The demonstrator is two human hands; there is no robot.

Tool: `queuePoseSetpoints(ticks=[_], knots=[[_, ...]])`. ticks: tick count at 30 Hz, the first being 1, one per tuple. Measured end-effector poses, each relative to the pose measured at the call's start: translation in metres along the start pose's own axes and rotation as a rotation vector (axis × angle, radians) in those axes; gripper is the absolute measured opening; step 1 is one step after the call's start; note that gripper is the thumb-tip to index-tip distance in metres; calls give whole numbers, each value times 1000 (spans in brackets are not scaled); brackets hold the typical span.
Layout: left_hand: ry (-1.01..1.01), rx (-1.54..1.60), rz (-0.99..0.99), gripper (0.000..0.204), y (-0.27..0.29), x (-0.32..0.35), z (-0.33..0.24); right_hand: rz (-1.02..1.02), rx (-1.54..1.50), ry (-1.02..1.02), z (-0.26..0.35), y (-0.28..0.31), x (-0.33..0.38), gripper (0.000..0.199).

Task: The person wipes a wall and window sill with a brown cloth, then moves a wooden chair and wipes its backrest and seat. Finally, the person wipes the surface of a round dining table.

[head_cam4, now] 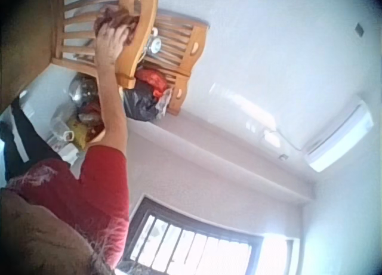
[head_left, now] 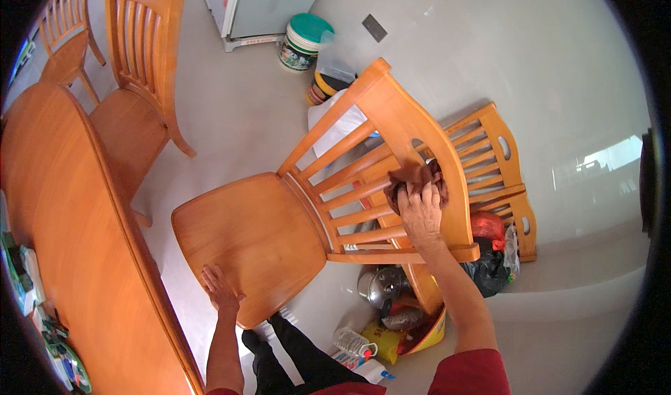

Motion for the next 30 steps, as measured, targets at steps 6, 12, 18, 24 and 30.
queuePoseSetpoints(ticks=[6,12,18,24,30], knots=[[16,-17,-31,135,-7,-2,7,-526,-169,-257,-30,58,-111,35],[-14,-7,0,135,-4,-2,0,-331,-37,-251,35,-41,-172,42],[-20,45,-100,135,0,2,6,-77,-340,-68,149,-129,-140,41],[-52,29,-93,139,-5,0,3,69,-318,178,226,-177,-85,42],[-72,73,-130,138,-4,4,1,361,-270,201,210,-209,-32,45]])
Point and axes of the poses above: each hand's wrist, its own x-axis away from the middle knuckle, its own y-axis out of the back of the hand, z = x × y, the point moved 7 cm from there along -x, towards the middle knuckle, and after that the axes turned 2 degrees about x, right-handed, at the moved point
